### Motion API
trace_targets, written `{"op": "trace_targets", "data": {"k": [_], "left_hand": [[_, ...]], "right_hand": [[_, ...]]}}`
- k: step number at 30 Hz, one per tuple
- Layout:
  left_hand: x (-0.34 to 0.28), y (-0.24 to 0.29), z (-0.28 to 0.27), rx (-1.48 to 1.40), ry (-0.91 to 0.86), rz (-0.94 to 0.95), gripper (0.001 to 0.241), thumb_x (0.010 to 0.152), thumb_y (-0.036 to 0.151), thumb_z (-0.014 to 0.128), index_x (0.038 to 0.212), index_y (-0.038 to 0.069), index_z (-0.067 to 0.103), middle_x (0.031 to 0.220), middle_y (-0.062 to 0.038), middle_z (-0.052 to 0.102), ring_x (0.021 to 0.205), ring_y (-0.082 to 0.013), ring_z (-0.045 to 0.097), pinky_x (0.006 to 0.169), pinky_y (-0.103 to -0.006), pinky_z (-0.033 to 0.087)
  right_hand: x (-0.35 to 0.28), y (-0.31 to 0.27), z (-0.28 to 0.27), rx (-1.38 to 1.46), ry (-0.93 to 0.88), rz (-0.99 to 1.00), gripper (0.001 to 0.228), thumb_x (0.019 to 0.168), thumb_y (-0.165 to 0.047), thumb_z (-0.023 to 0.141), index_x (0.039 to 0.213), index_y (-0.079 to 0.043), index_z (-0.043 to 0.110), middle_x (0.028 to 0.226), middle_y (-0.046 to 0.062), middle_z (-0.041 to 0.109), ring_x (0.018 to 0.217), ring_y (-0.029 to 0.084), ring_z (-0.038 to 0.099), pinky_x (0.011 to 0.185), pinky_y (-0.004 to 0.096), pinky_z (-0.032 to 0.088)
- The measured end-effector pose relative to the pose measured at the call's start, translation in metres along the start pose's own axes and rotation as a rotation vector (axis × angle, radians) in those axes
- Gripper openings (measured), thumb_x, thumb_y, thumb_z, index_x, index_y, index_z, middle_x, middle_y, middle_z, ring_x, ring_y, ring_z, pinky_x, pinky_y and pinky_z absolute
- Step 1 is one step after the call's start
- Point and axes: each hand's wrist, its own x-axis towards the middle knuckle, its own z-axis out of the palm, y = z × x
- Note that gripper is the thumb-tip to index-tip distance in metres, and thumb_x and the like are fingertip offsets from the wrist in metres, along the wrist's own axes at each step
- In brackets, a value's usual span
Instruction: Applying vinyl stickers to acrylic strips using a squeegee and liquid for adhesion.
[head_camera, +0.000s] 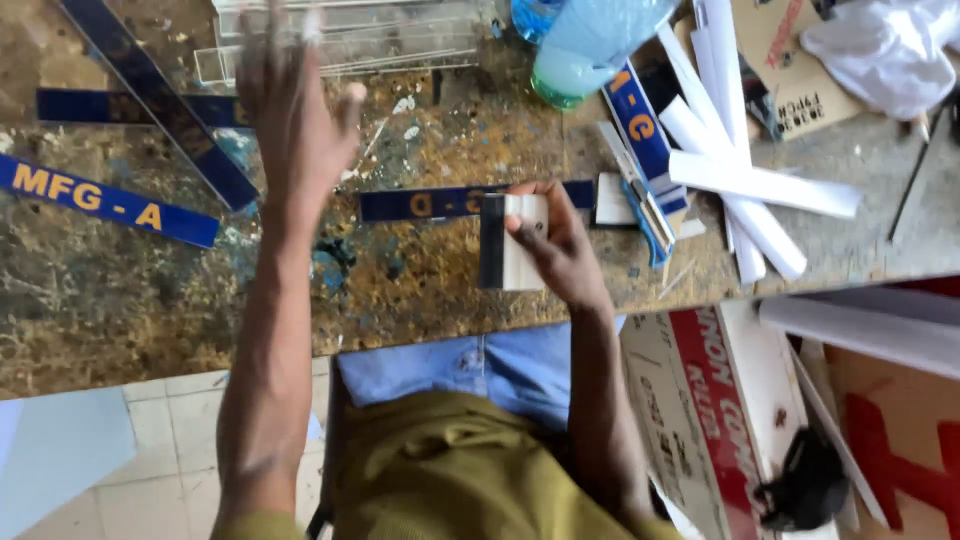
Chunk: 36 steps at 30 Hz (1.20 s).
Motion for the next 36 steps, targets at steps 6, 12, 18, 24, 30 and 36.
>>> {"op": "trace_targets", "data": {"k": [6,12,18,24,30,36], "left_hand": [[-0.07,0.008,0.0,-0.181,-0.011,-0.017,0.078,0.139,0.036,0.059,0.188,0.0,0.009,0.193,-0.021,-0.001,0.182,-0.0445,-0.001,0.155,-0.0634,0.015],[-0.079,0.011,-0.014,-0.354,0.052,0.074,0.051,0.127,0.023,0.06,0.169,-0.004,0.051,0.175,-0.027,0.046,0.165,-0.0497,0.038,0.138,-0.065,0.034],[-0.065,0.022,-0.041,-0.299,0.263,0.192,0.028,0.117,0.029,0.083,0.106,0.008,0.068,0.121,-0.015,0.077,0.119,-0.0334,0.072,0.108,-0.0509,0.053],[-0.039,0.014,-0.045,-0.358,0.445,0.363,0.052,0.097,-0.005,0.08,0.071,0.02,0.043,0.069,0.01,0.04,0.068,-0.0228,0.059,0.087,-0.0414,0.052],[-0.033,0.01,-0.057,-0.099,-0.134,-0.018,0.135,0.11,-0.019,0.098,0.191,0.033,0.003,0.192,-0.03,-0.006,0.174,-0.0532,-0.01,0.14,-0.0825,0.007],[-0.087,0.048,-0.028,-0.412,-0.007,0.036,0.1,0.106,-0.029,0.074,0.186,0.003,0.022,0.191,-0.024,0.002,0.179,-0.0377,0.001,0.149,-0.0559,0.01]], "right_hand": [[0.014,-0.009,0.005,-0.072,-0.012,-0.054,0.035,0.115,-0.04,0.068,0.138,-0.019,0.051,0.126,0.002,0.056,0.099,0.011,0.06,0.075,0.025,0.053],[0.008,-0.021,0.008,-0.267,-0.004,0.038,0.055,0.11,-0.043,0.069,0.149,-0.019,0.038,0.105,0.008,0.059,0.084,0.018,0.065,0.063,0.03,0.059],[0.006,-0.023,0.011,-0.162,0.0,0.007,0.054,0.112,-0.037,0.07,0.152,-0.019,0.039,0.113,0.007,0.058,0.085,0.017,0.065,0.064,0.028,0.058],[0.006,-0.018,0.018,-0.033,0.025,-0.021,0.054,0.111,-0.008,0.075,0.156,-0.009,0.046,0.107,0.012,0.072,0.091,0.017,0.073,0.082,0.035,0.065],[0.008,-0.003,0.002,-0.109,0.031,-0.071,0.059,0.11,-0.009,0.076,0.159,-0.006,0.043,0.114,0.022,0.074,0.098,0.026,0.076,0.087,0.041,0.068],[0.009,-0.004,-0.021,-0.215,-0.008,-0.119,0.057,0.117,-0.006,0.064,0.167,-0.005,0.036,0.133,0.031,0.071,0.112,0.032,0.075,0.092,0.042,0.066]]}}
